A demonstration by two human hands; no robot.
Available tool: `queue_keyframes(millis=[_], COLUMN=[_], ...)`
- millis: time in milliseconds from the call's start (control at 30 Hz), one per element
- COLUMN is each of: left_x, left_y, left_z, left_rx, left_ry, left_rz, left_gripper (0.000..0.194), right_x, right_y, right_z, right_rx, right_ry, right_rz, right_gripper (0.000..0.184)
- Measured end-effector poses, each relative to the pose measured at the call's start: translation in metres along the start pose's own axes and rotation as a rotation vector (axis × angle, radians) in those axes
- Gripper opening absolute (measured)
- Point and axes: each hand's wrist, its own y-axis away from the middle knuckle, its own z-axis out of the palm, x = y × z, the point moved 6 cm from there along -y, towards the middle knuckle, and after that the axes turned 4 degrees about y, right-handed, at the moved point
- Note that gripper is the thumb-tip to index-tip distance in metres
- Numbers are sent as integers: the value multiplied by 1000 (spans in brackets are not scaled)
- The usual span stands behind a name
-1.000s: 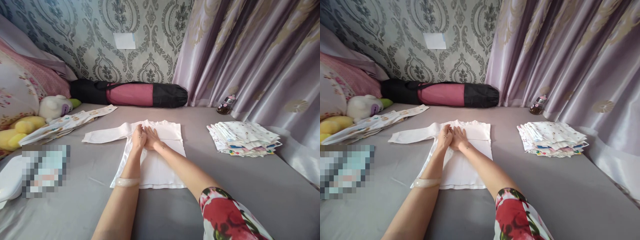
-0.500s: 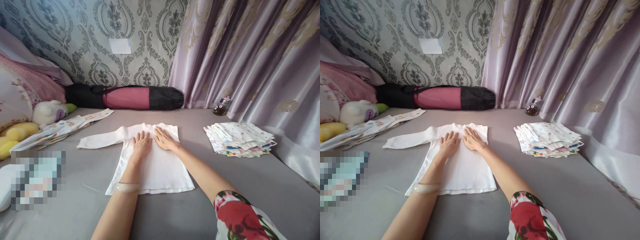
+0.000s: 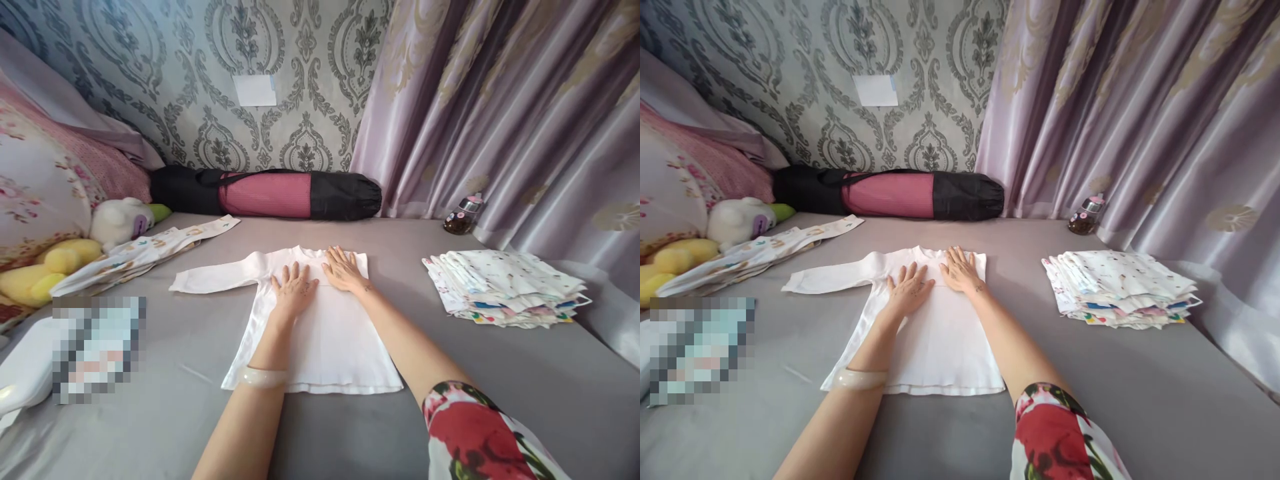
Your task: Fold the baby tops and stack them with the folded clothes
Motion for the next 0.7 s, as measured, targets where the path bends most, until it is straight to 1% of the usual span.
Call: queue_keyframes(millis=[67, 133, 200, 267, 333, 433, 500, 600, 633, 700], left_x=[-3, -6, -15, -29, -46, -78, -102, -132, -138, -148], left_y=[-2, -4, -8, -11, -12, -8, 1, 27, 37, 52], left_z=[-4, -12, -25, -40, -57, -82, -95, -108, -110, -110], left_rx=[19, 67, 130, 198, 282, 442, 575, 809, 874, 960], left_ry=[75, 226, 464, 707, 868, 942, 915, 770, 724, 685], left_rz=[3, 12, -8, -56, -103, -177, -299, -594, -703, -888], left_gripper=[58, 52, 48, 45, 41, 35, 33, 36, 40, 49], right_x=[0, 0, -1, -5, -16, -51, -81, -124, -135, -150], right_y=[0, 0, -1, -2, -4, -6, -7, -10, -11, -15], right_z=[-1, -3, -6, -10, -15, -18, -16, -12, -11, -8], right_rx=[-15, -31, -52, -54, -14, 39, 33, 62, 70, 80], right_ry=[5, 5, 2, 6, 15, -18, -66, -108, -117, -117], right_rz=[-7, -8, 10, 41, 36, -78, -192, -334, -361, -360], right_gripper=[63, 63, 62, 60, 58, 55, 53, 48, 46, 42])
